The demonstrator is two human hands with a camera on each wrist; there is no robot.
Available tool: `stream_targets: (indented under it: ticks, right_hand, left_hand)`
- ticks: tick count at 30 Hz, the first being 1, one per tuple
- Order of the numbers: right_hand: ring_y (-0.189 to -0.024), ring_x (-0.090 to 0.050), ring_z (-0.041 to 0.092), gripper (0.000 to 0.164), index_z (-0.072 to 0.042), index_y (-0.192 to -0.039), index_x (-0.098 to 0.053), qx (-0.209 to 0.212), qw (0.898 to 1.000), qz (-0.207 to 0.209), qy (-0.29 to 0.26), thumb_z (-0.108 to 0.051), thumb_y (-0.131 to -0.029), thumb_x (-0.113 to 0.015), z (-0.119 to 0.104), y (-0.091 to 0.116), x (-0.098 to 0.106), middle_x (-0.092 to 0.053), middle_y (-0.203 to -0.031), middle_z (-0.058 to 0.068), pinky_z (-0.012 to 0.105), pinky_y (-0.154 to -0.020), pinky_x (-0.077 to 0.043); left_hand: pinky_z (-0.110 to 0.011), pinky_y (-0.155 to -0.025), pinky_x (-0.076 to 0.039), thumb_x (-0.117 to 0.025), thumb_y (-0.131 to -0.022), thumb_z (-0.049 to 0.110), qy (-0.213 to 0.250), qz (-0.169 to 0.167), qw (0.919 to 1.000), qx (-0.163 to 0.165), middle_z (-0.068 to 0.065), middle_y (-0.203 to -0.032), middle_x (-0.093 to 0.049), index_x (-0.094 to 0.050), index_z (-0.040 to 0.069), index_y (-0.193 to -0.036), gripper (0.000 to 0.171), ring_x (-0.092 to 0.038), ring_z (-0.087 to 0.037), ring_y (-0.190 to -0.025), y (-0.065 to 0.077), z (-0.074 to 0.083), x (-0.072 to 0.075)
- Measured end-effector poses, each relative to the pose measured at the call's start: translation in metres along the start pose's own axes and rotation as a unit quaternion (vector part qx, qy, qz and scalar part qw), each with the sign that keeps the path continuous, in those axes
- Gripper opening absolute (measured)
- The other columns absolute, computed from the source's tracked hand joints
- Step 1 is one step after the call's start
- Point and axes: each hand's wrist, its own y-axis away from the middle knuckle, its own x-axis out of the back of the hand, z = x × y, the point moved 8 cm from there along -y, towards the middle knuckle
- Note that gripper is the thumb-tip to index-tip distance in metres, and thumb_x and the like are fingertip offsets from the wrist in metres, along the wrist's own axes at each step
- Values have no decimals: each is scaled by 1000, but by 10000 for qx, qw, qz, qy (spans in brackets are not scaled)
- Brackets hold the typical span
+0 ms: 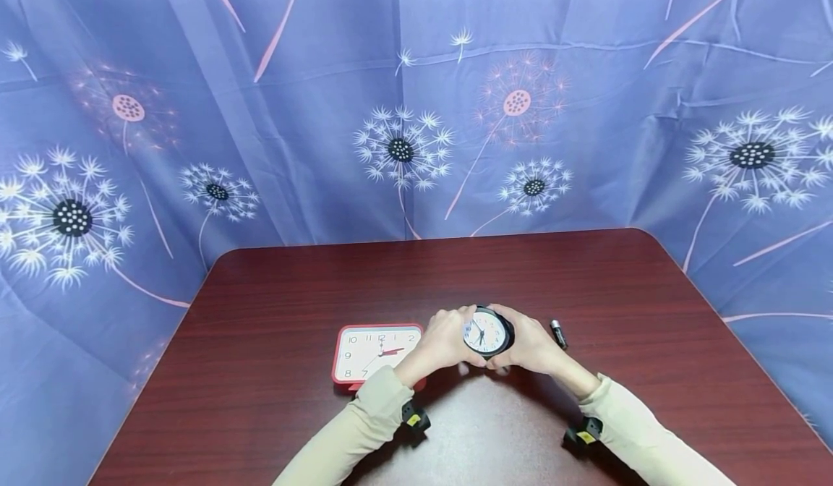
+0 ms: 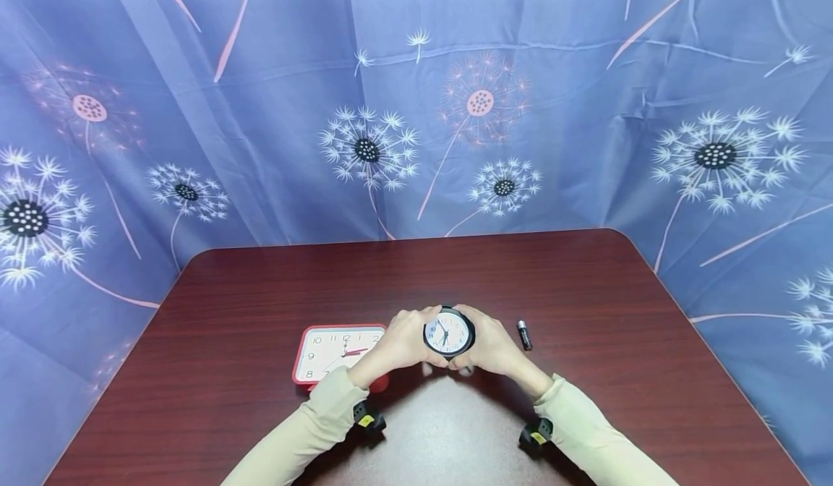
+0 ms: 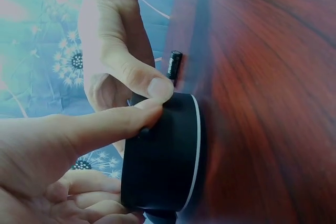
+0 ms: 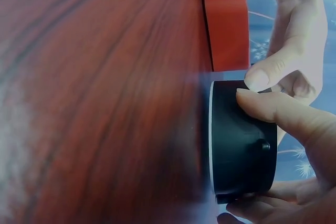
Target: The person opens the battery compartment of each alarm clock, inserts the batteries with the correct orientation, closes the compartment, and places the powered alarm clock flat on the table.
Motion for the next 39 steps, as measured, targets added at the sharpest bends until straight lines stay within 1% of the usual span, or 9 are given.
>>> stream_targets:
  ticks: [3, 9, 15, 25, 29, 35, 39]
  right_hand:
    - [-106, -60, 29, 95, 2, -136, -48, 17, 10000, 9, 54, -17, -54, -90, -2, 0, 0, -63, -121, 18, 43, -86, -48]
    - [-107, -60, 30, 99, 5, -136, -46, 9, 10000, 56, 65, -21, -52, -92, -8, 0, 0, -63, -121, 19, 45, -87, -48]
    - [-107, -61, 31, 100, 6, -134, -47, 49, 9999, 133, 40, -21, -50, -92, -13, 2, -1, -64, -120, 19, 45, -89, -48]
    - [-106, -61, 30, 99, 5, -134, -48, 99, 9998, 189, 58, -21, -50, -93, -18, 4, 1, -64, -120, 18, 46, -88, -48]
    - [-105, -61, 30, 97, 5, -132, -49, 198, 9995, 247, 62, -21, -50, -93, -22, 6, 3, -64, -120, 18, 46, -88, -48]
    - [-105, -61, 29, 94, 5, -129, -50, 346, 9984, 420, 168, -19, -48, -93, -27, 9, 2, -63, -120, 17, 47, -89, -48]
    - [-106, -60, 31, 93, 6, -127, -51, 514, 9968, 563, 256, -16, -49, -93, -31, 12, 2, -61, -122, 19, 49, -91, -48]
  left_hand:
    - [-29, -76, -51, -91, -58, 39, 27, -22, 10000, 36, -2, -109, -69, -58, 8, -126, 82, -66, -23, -90, 1, 0, 2]
    - [-30, -78, -50, -92, -58, 38, 145, -54, 9999, 68, -2, -112, -69, -58, 9, -128, 84, -65, -23, -93, 5, -2, 5]
    - [-30, -80, -51, -91, -59, 38, 34, -192, 9998, 38, -1, -117, -66, -56, 9, -132, 86, -64, -23, -95, 8, -1, 4]
    - [-29, -76, -49, -92, -58, 37, -28, -153, 9999, -75, -1, -108, -67, -57, 9, -126, 81, -64, -21, -88, 10, 5, 13]
    - [-29, -76, -51, -92, -58, 36, -134, -163, 9998, -74, -3, -109, -66, -55, 9, -127, 82, -65, -22, -88, 10, 7, 14]
    - [-30, -76, -52, -92, -58, 36, -501, -174, 9985, -127, -3, -104, -64, -54, 9, -124, 82, -65, -21, -87, 10, 12, 15]
    - [-32, -77, -52, -93, -58, 35, -589, -204, 9980, -98, -5, -107, -64, -51, 6, -130, 88, -65, -23, -89, 12, 14, 14]
